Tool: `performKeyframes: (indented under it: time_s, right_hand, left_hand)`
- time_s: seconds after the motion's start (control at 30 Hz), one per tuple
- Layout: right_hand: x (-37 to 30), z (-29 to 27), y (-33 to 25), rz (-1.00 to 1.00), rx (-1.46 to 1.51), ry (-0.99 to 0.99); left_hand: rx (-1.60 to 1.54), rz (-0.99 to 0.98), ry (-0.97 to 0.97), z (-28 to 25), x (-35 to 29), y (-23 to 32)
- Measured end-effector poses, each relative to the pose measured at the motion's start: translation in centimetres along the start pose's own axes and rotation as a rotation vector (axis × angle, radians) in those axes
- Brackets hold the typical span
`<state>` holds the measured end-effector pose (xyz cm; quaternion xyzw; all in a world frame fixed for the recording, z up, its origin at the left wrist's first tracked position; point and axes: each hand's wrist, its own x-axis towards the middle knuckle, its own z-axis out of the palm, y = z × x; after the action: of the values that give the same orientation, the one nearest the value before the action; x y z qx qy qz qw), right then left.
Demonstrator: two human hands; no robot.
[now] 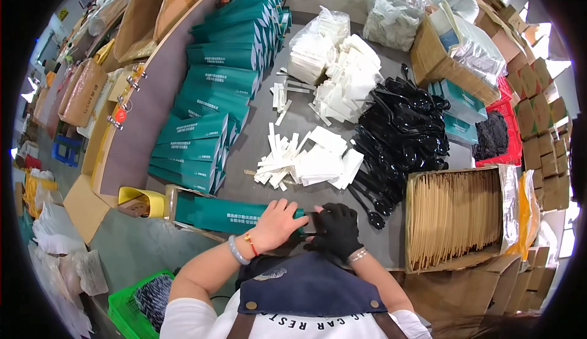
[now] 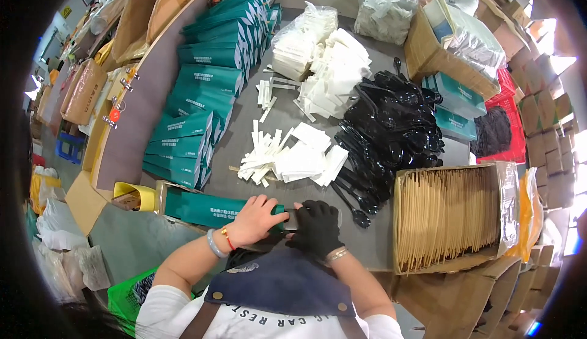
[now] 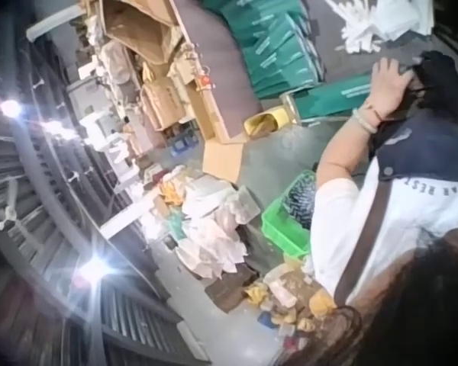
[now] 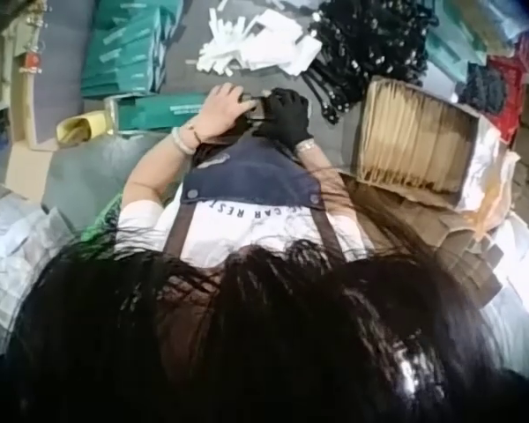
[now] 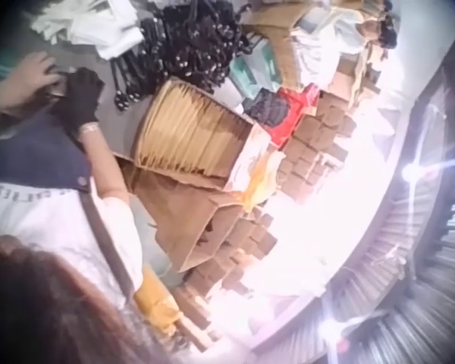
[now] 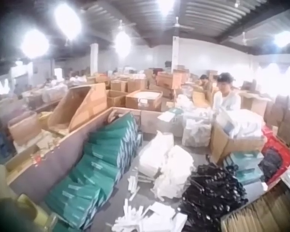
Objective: Packaging small wooden sticks into individual paper sleeves at a production workstation.
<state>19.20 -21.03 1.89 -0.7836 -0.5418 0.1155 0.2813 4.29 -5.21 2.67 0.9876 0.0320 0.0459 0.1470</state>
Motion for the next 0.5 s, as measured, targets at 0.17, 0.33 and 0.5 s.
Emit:
performKeyframes:
  time_s: [0.17,0.33,0.5]
  right_hand:
    - [0.9,-2.6,-0.3,0.012,-0.088,-0.189]
    - [-0.5,-6.3,1.5,0.168,-0.099,0.044]
    - [-0.4,-5.5,0.6,0.139,-0.176,-0.063]
  left_hand:
    - [0.042,0.074,-0.304,-3.7,1.6,-0.8]
    - [0.003,-0.012,-0.004,-9.1,0.2,-10.9]
    - [-0.085,-0.444,0.306,-4.1,-3.1,-7.2]
